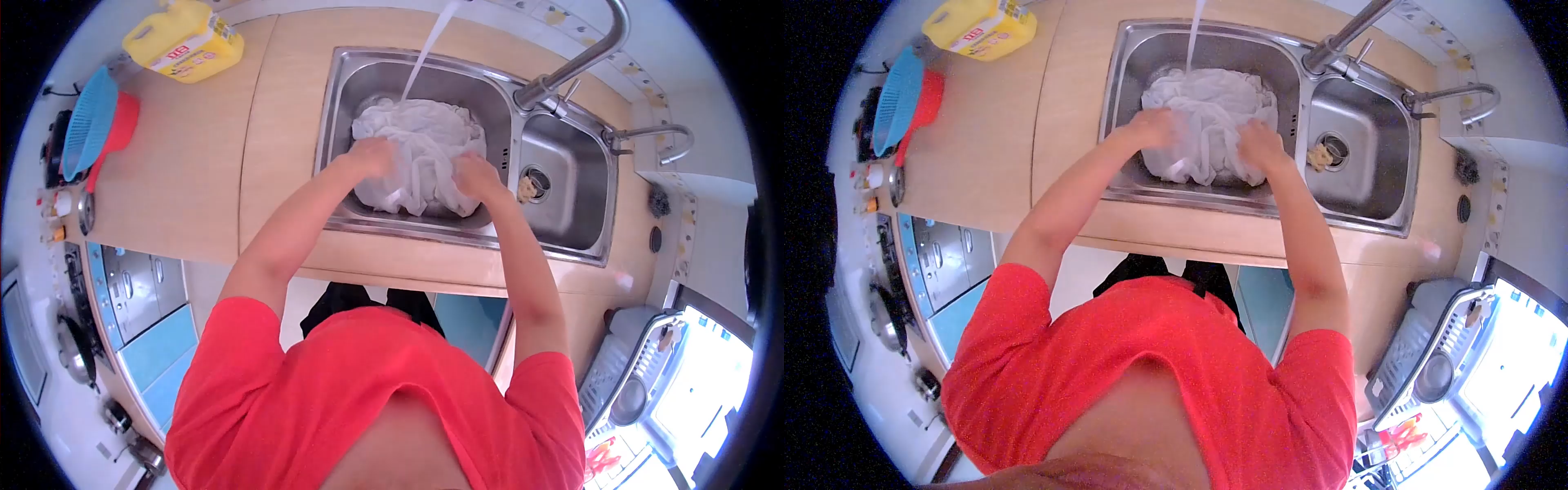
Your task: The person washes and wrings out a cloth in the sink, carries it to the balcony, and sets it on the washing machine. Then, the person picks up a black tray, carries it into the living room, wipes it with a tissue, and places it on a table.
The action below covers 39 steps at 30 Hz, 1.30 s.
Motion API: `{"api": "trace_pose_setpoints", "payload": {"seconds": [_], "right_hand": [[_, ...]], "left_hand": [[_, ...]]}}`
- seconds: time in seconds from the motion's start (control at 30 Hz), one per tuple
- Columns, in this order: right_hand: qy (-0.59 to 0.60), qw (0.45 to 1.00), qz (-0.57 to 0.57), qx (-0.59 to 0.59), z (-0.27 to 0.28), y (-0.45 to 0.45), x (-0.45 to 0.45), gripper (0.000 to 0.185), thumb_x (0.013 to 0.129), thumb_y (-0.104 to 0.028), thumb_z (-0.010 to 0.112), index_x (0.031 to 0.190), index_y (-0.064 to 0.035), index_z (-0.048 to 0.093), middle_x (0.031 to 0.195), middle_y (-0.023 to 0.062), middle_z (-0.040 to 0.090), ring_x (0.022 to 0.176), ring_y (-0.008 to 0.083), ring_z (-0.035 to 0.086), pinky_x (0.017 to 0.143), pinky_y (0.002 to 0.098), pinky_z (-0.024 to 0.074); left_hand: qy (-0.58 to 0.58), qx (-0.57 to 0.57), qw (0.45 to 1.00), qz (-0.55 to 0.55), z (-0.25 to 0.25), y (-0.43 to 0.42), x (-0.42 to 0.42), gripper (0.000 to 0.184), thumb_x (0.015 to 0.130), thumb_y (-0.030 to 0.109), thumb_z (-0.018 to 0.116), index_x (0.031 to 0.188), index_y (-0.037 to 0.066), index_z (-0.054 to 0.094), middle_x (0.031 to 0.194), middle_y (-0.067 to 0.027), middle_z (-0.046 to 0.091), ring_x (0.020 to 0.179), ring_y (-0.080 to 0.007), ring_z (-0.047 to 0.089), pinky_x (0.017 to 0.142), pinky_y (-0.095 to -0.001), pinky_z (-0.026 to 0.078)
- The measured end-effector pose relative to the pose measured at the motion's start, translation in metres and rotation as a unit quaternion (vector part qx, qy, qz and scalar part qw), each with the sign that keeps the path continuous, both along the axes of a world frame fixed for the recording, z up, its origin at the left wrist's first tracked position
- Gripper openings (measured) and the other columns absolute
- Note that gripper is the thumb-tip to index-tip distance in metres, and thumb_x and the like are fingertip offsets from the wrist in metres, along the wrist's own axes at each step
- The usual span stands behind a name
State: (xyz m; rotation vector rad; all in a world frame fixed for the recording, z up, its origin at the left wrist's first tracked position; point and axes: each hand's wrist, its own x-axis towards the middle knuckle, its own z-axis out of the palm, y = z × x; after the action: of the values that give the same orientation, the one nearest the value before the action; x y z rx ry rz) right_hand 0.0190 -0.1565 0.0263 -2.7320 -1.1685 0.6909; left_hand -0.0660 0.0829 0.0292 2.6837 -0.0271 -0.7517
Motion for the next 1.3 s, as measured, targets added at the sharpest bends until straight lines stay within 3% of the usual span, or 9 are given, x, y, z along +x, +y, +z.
{"api": "trace_pose_setpoints", "payload": {"seconds": [0.23, 0.43, 0.57, 0.73, 0.8, 0.9, 1.0, 1.1, 1.3], "right_hand": [[-0.001, 0.990, 0.013, -0.142, -0.053, 0.033, -0.030, 0.076, 0.072, -0.034, 0.068, 0.137, -0.0174, 0.032, 0.147, 0.0136, 0.014, 0.122, 0.0412, 0.037, 0.097, 0.0479, 0.0378], [0.314, 0.933, 0.081, -0.154, -0.040, 0.029, 0.021, 0.059, 0.075, -0.026, 0.063, 0.129, -0.0133, 0.044, 0.131, 0.0216, 0.041, 0.116, 0.0414, 0.044, 0.092, 0.0424, 0.0428], [0.083, 0.960, -0.243, 0.115, -0.049, 0.027, 0.066, 0.059, 0.076, -0.027, 0.061, 0.128, -0.0058, 0.043, 0.124, 0.0220, 0.048, 0.112, 0.0377, 0.048, 0.092, 0.0395, 0.0414], [0.243, 0.739, -0.456, 0.431, -0.149, 0.056, 0.098, 0.068, 0.084, -0.046, 0.056, 0.132, -0.0028, 0.036, 0.125, 0.0196, 0.047, 0.115, 0.0310, 0.046, 0.096, 0.0382, 0.0378], [0.472, 0.544, -0.493, 0.487, -0.139, 0.069, 0.087, 0.076, 0.080, -0.062, 0.053, 0.129, -0.0058, 0.039, 0.116, 0.0180, 0.052, 0.107, 0.0284, 0.052, 0.091, 0.0387, 0.0416], [0.666, 0.398, -0.506, 0.376, -0.134, 0.063, 0.087, 0.072, 0.078, -0.065, 0.052, 0.122, -0.0086, 0.046, 0.103, 0.0133, 0.058, 0.086, 0.0284, 0.059, 0.078, 0.0375, 0.0482], [0.603, 0.487, -0.455, 0.438, -0.088, 0.061, 0.056, 0.052, 0.086, -0.054, 0.046, 0.115, -0.0121, 0.051, 0.099, 0.0082, 0.058, 0.078, 0.0221, 0.057, 0.068, 0.0338, 0.0490], [0.655, 0.389, -0.348, 0.547, -0.142, 0.057, 0.032, 0.034, 0.090, -0.035, 0.048, 0.111, -0.0083, 0.054, 0.097, 0.0076, 0.059, 0.082, 0.0177, 0.058, 0.067, 0.0307, 0.0494], [0.539, 0.500, -0.559, 0.385, -0.106, 0.061, 0.025, 0.040, 0.088, -0.027, 0.052, 0.119, -0.0011, 0.047, 0.108, 0.0109, 0.057, 0.095, 0.0226, 0.058, 0.072, 0.0371, 0.0505]], "left_hand": [[0.082, 0.141, 0.987, 0.006, -0.079, -0.021, -0.011, 0.089, 0.071, 0.034, 0.069, 0.142, 0.021, 0.017, 0.149, -0.0130, 0.000, 0.136, -0.0362, 0.007, 0.098, -0.0648, 0.026], [0.319, -0.058, 0.944, -0.063, -0.055, -0.006, 0.021, 0.065, 0.068, 0.026, 0.069, 0.128, 0.015, 0.045, 0.136, -0.0157, 0.038, 0.123, -0.0343, 0.037, 0.086, -0.0442, 0.046], [-0.199, -0.018, 0.933, 0.298, -0.074, 0.024, 0.035, 0.062, 0.070, 0.032, 0.070, 0.124, 0.011, 0.049, 0.126, -0.0163, 0.048, 0.115, -0.0334, 0.045, 0.087, -0.0420, 0.044], [-0.261, -0.201, 0.813, 0.479, -0.202, -0.008, 0.089, 0.063, 0.072, 0.027, 0.070, 0.125, 0.002, 0.046, 0.127, -0.0189, 0.047, 0.117, -0.0323, 0.045, 0.091, -0.0394, 0.042], [-0.179, -0.436, 0.713, 0.519, -0.181, -0.053, 0.103, 0.063, 0.071, 0.027, 0.071, 0.122, -0.001, 0.047, 0.121, -0.0194, 0.052, 0.111, -0.0319, 0.051, 0.090, -0.0376, 0.042], [-0.203, -0.433, 0.777, 0.409, -0.044, -0.111, 0.079, 0.049, 0.071, 0.027, 0.071, 0.110, 0.002, 0.056, 0.102, -0.0200, 0.060, 0.096, -0.0310, 0.059, 0.084, -0.0370, 0.045], [-0.265, -0.354, 0.842, 0.308, -0.012, -0.130, 0.056, 0.038, 0.072, 0.033, 0.067, 0.094, 0.003, 0.060, 0.089, -0.0197, 0.062, 0.086, -0.0338, 0.061, 0.077, -0.0405, 0.048], [-0.279, -0.202, 0.888, 0.305, -0.035, -0.102, 0.072, 0.031, 0.080, 0.037, 0.057, 0.080, 0.007, 0.060, 0.074, -0.0167, 0.062, 0.071, -0.0374, 0.061, 0.066, -0.0471, 0.048], [-0.268, -0.113, 0.889, 0.353, -0.120, -0.022, 0.073, 0.035, 0.081, 0.039, 0.057, 0.089, 0.005, 0.062, 0.085, -0.0167, 0.064, 0.075, -0.0322, 0.063, 0.068, -0.0431, 0.049]]}}
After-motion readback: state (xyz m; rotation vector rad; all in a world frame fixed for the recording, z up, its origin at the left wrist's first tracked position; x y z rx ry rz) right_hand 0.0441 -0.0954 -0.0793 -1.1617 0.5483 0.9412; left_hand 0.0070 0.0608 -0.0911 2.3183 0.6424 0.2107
